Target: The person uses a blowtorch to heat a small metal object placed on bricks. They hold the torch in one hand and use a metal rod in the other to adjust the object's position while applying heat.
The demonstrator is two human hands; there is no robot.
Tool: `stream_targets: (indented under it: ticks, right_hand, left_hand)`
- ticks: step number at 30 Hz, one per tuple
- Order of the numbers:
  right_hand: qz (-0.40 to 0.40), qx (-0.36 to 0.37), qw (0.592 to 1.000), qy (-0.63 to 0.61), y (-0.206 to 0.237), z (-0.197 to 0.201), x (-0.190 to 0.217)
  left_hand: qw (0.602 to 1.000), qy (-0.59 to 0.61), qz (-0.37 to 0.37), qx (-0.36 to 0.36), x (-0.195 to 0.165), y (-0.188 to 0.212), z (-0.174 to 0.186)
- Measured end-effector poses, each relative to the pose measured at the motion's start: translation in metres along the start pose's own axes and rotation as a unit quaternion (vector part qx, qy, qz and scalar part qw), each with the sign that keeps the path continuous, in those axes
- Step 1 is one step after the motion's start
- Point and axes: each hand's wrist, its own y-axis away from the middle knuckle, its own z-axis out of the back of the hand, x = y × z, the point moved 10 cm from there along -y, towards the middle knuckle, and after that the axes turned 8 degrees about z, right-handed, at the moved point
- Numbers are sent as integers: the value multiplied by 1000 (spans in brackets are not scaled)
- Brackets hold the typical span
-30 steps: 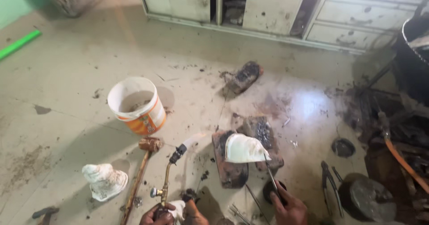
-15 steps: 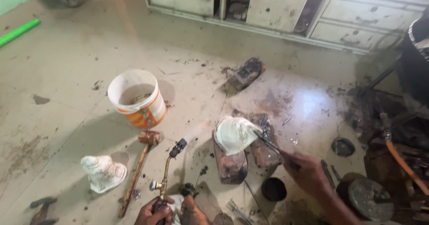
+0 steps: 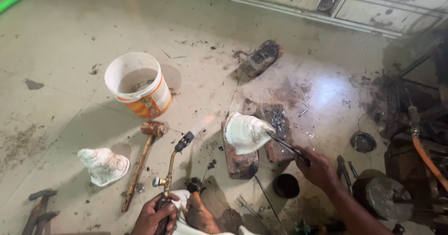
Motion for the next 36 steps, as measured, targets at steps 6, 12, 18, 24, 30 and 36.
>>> stream_targets:
  ticks: [6, 12, 18, 24, 30, 36]
  right_hand:
    - [16, -8, 1000, -18, 1, 6, -11]
    - [-25, 95, 995, 5, 4, 3, -36]
    - [1, 152, 985, 75, -1, 9, -38]
    - [26, 208, 969, 131, -6, 2, -37]
    - [20, 267, 948, 175, -11, -5, -31]
    - [-25, 375, 891, 255, -5, -16, -39]
  left_hand:
    - [999, -12, 13, -27, 2, -10, 5]
    - [998, -15, 34, -47, 5, -14, 7]
    - [999, -7, 33, -38, 6, -9, 2]
    - [998, -38, 30, -35, 1, -9, 2]
    - [997, -67, 12, -23, -2, -11, 5]
    - [997, -76, -1, -16, -13, -8, -3]
